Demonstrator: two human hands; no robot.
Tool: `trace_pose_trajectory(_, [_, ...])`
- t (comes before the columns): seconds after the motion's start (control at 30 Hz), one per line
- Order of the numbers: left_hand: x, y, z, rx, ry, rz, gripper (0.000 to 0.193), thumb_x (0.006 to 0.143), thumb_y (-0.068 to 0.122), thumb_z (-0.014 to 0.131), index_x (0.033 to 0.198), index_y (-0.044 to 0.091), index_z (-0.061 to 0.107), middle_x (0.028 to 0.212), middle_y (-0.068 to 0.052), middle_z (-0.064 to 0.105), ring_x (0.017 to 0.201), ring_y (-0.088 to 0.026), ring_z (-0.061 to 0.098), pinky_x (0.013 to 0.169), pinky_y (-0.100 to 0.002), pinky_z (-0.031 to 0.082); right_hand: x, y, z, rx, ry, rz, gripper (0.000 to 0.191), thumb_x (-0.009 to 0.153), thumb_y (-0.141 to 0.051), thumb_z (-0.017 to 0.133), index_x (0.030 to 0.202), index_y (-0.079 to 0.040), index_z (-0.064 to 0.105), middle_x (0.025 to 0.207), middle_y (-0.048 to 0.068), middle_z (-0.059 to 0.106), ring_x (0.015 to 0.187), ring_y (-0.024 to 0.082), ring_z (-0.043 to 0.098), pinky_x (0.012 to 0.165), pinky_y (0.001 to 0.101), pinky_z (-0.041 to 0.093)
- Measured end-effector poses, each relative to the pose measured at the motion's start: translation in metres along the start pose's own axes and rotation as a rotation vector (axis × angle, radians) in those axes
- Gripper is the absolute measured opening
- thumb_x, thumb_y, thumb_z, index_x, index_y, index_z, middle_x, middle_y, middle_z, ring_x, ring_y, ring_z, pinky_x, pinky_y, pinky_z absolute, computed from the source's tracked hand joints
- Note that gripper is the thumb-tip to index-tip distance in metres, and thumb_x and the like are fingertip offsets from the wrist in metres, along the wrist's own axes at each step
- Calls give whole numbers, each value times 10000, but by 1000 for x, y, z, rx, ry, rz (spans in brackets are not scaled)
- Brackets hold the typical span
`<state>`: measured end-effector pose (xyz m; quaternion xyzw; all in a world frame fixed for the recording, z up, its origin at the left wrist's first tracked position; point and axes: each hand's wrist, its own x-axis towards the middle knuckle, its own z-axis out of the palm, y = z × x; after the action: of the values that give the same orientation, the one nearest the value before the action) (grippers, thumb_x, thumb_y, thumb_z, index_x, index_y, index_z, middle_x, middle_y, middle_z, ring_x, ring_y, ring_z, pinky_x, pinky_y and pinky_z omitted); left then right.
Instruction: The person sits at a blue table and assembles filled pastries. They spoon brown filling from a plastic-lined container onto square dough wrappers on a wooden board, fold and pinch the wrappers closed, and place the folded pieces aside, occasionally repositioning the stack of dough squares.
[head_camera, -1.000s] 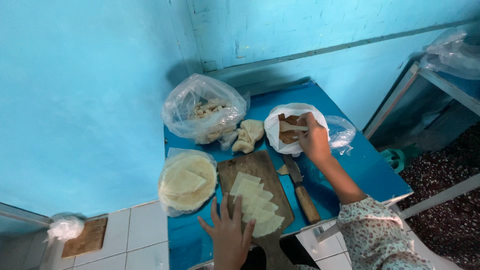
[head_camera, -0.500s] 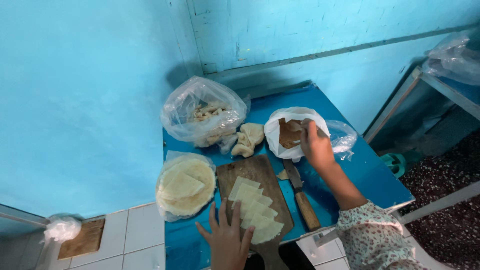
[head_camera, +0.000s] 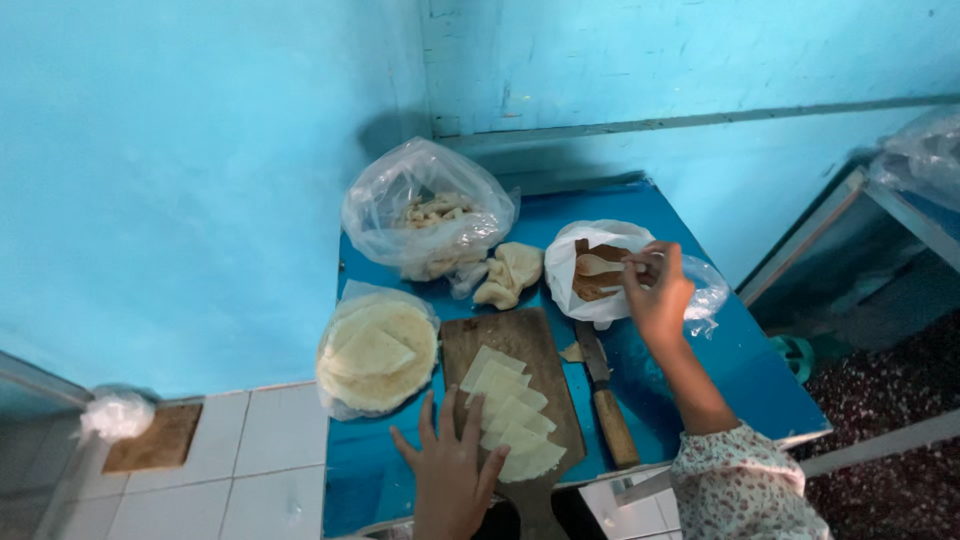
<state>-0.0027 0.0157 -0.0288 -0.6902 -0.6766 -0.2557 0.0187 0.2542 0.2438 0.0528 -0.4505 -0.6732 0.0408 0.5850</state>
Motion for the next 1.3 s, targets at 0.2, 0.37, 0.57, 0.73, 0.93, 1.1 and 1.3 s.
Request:
trace_pose_trajectory(0.2, [3,17,-11,-86,66,-7,679,924,561,560,1446,132,496,1525,-164,356,1438,-438,225,999,-843,59,5,11,-9,41,15,-2,314,956,57,716,1164,31,482,1018,171,748,956,192,763,780,302,628])
trace_pose_trajectory(0.37, [10,24,-11,-67,152,9,686,908,575,552,1427,129,505,1496,-181,389,1414,-443,249,991,-841,86,13,12,-11,-36,34,-72,303,950,64,725,1153,39,502,1021,163,732,933,193,757,758,298,616])
trace_pose_trajectory(0.57, [10,26,-3,-86,174,5,682,918,591,524,1426,137,496,1505,-196,387,1421,-455,249,985,-841,79,16,10,-15,-9,11,-124,263,951,65,717,1108,35,508,1063,157,711,936,185,743,759,298,622])
trace_pose_trajectory(0.73, [7,23,-1,-72,170,14,667,939,593,504,1437,151,492,1508,-192,369,1413,-453,230,980,-837,61,11,2,-7,-67,-30,-132,247,939,57,721,1091,31,528,1051,145,721,958,191,756,776,308,633])
trace_pose_trajectory(0.93, [9,18,-3,-81,75,-7,654,942,587,491,1431,152,488,1556,-193,345,1470,-474,184,1005,-880,30,7,-7,2,4,-79,-116,233,934,62,702,1093,19,538,1040,147,719,966,205,760,754,307,637])
trace_pose_trajectory(1.1, [12,18,-4,-83,-8,-41,681,942,602,468,1476,181,489,1573,-184,322,1473,-472,163,998,-893,11,9,-10,0,95,-53,11,254,941,61,703,1106,20,514,1025,151,742,938,178,756,746,299,626])
trace_pose_trajectory(1.3, [13,16,-5,-71,-60,-42,678,959,594,467,1494,179,468,1581,-192,299,1477,-490,141,981,-904,13,15,-15,-2,236,-21,48,276,952,94,671,1112,14,460,1030,170,741,928,170,736,724,293,615])
